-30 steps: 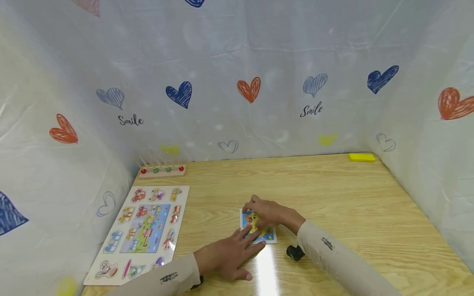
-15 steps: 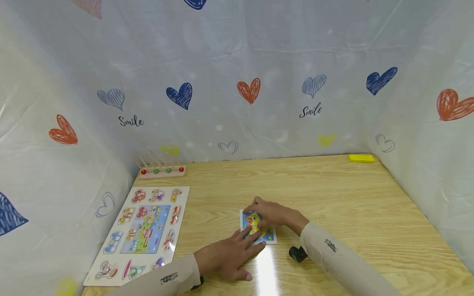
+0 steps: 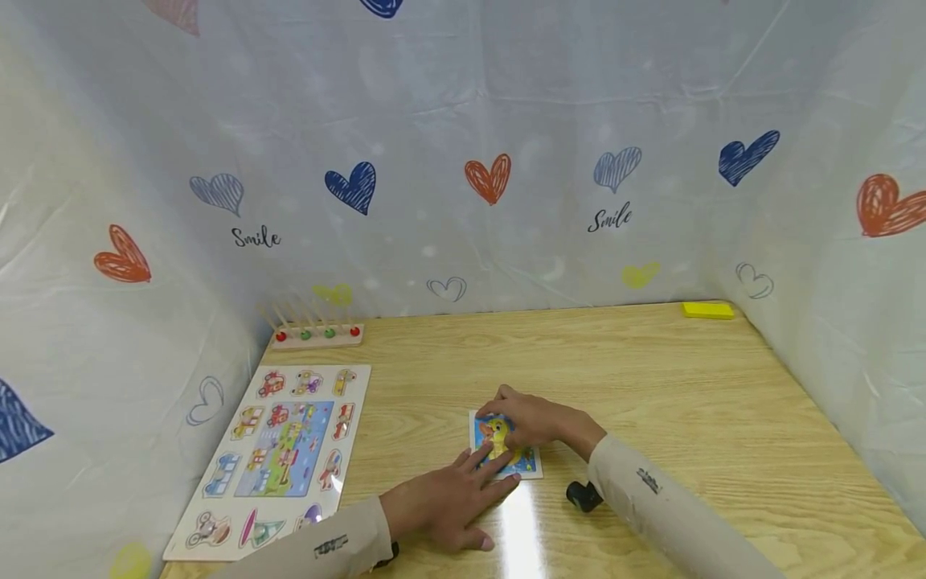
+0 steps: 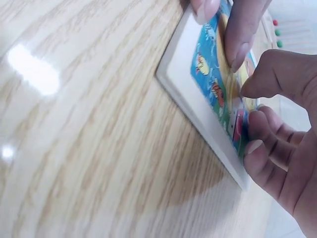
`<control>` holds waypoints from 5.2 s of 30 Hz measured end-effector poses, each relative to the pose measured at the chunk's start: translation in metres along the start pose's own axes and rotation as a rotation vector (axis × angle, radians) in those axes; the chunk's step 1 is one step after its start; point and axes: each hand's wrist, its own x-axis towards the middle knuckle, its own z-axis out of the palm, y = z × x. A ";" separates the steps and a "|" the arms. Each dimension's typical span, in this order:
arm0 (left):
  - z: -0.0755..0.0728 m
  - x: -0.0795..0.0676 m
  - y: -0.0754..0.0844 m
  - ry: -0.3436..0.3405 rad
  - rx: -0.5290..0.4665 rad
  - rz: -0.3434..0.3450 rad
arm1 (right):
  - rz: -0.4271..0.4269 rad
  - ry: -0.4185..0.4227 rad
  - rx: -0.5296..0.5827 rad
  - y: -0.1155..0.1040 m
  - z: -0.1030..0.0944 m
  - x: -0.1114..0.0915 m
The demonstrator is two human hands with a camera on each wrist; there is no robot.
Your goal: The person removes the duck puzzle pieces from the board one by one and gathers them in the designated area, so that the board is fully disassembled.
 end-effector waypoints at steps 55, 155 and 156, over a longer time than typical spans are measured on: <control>0.000 0.003 0.000 -0.031 -0.015 -0.009 | 0.034 -0.042 -0.032 -0.009 -0.001 0.007; 0.001 0.002 0.002 -0.013 0.029 -0.017 | -0.132 0.115 0.256 0.023 -0.012 0.002; 0.002 0.002 0.002 -0.014 0.028 -0.019 | -0.131 0.131 0.258 0.025 -0.014 0.000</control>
